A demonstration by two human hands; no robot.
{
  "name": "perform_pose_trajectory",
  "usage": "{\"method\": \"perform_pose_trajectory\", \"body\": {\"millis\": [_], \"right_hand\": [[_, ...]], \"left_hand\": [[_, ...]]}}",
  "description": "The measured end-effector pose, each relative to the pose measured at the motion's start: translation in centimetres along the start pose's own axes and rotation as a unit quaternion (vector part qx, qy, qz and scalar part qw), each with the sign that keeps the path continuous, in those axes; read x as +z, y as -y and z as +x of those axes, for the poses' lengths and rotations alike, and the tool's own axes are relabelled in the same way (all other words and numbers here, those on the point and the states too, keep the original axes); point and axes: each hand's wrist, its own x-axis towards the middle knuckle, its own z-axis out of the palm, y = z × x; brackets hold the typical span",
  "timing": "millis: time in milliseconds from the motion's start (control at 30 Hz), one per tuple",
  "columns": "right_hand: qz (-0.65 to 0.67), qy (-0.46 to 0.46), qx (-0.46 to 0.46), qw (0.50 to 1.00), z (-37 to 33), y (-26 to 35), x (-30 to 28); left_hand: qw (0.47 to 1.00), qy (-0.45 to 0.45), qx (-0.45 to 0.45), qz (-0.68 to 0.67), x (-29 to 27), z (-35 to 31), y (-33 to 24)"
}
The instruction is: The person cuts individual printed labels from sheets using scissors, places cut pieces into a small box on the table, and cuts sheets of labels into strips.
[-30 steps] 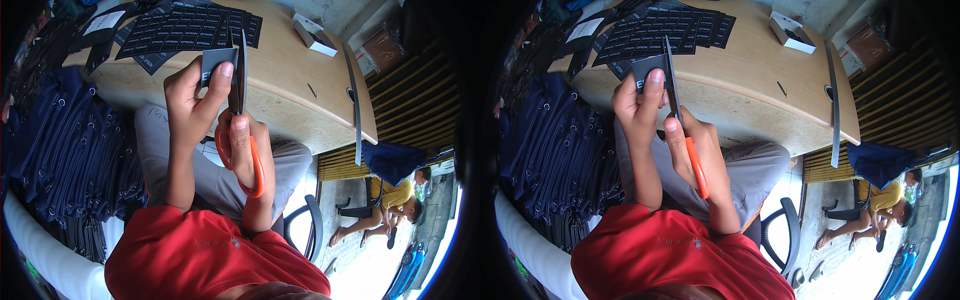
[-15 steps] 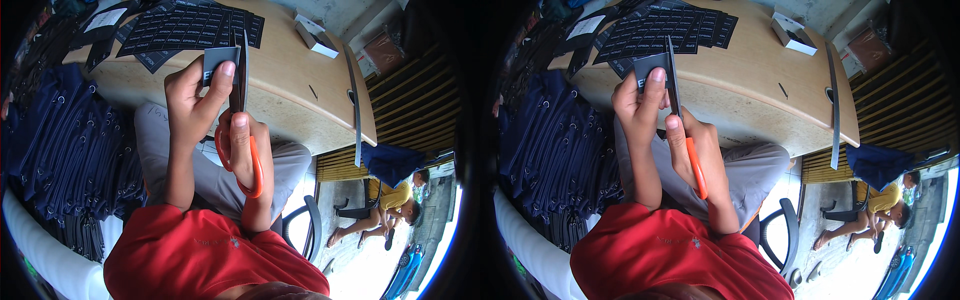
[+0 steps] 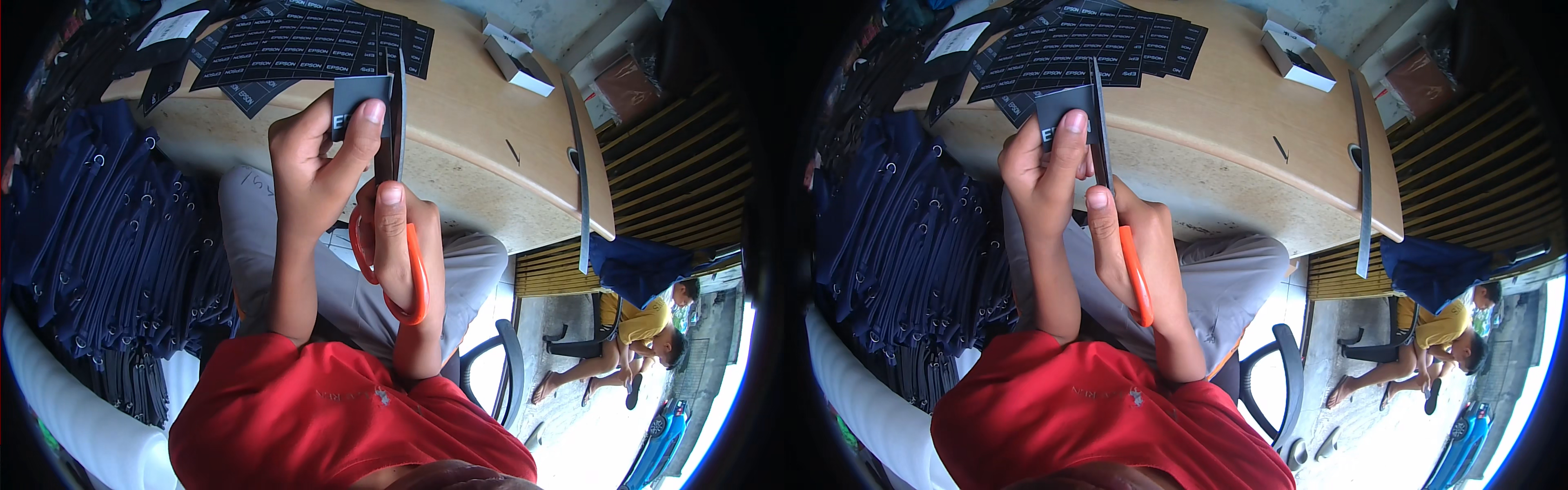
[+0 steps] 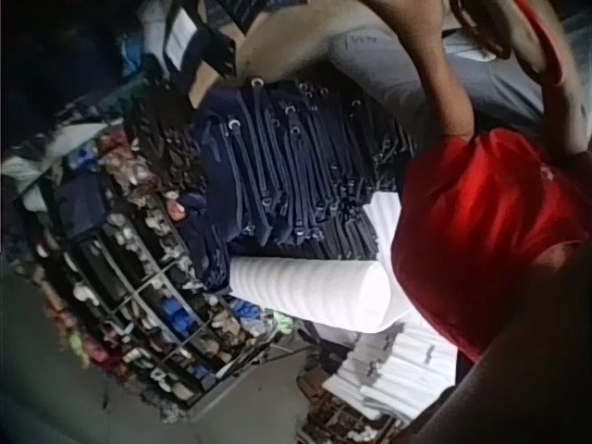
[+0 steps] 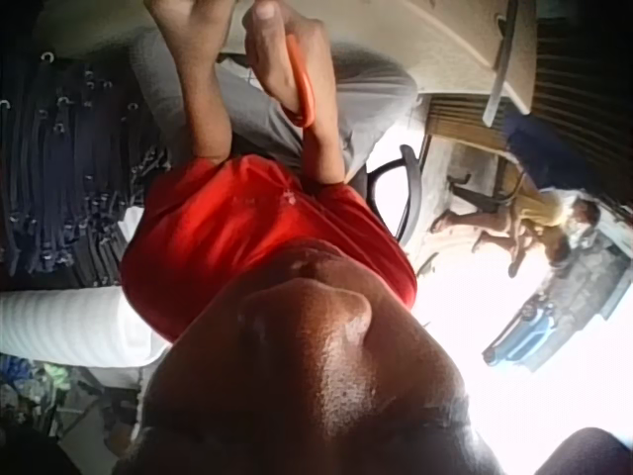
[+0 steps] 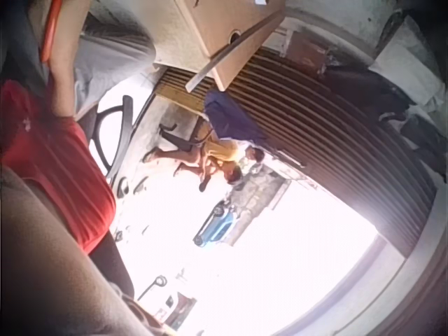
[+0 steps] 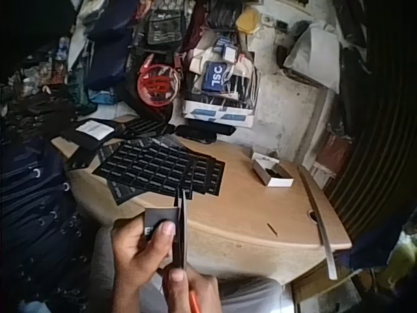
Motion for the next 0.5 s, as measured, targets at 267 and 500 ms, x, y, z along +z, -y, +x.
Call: {"method": "perform_pose_trajectory", "body": {"millis": [267,500], "right_hand": [[0.009,0.003,0.022,1.0,-0.13,-0.14,-0.15],[0.019,-0.001,0.049,0.999,-0.29,-0.5,-0.05]], "left_hand": [[1.0,0.008,-0.003,0.001,-0.29,-0.01,0.13],[1.0,0.01,-0.004,-0.002,-0.33,0.02,0.09]]}}
